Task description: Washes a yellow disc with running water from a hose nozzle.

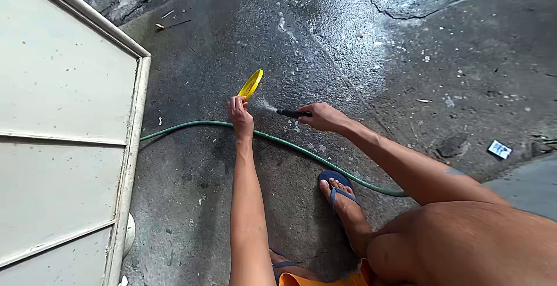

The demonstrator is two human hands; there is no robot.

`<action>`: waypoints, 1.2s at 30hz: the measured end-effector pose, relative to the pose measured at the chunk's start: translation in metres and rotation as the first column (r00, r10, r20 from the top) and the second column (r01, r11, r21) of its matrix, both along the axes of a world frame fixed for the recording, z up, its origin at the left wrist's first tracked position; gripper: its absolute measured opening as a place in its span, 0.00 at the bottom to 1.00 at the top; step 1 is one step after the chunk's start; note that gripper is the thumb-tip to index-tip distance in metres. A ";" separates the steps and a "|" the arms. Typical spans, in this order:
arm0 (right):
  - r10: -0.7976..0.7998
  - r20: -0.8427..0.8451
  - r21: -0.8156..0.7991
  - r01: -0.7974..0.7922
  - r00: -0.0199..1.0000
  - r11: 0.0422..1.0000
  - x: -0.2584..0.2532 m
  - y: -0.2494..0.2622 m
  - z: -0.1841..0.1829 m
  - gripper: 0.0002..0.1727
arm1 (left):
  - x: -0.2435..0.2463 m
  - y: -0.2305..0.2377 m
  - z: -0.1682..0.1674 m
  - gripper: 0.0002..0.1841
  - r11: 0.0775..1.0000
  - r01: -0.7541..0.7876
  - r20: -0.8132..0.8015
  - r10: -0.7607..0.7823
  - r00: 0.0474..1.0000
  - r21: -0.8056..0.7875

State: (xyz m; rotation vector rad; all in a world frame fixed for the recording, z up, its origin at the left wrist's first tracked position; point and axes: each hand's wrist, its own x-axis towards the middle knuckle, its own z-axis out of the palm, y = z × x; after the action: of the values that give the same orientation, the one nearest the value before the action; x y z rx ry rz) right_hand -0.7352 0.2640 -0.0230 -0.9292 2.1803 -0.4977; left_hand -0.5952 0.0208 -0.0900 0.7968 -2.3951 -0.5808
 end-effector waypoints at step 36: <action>0.114 -0.137 -0.040 -0.121 0.984 0.992 -0.014 0.001 -0.024 0.23 | 0.208 -0.081 0.212 0.09 0.920 0.299 0.656 -0.063 0.752 -0.254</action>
State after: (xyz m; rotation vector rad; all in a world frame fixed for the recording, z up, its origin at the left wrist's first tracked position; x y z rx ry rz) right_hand -0.7496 0.2646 -0.0467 -1.1398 2.2254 -0.4431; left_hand -0.3868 -0.0606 0.1223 0.6696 -3.1097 0.0950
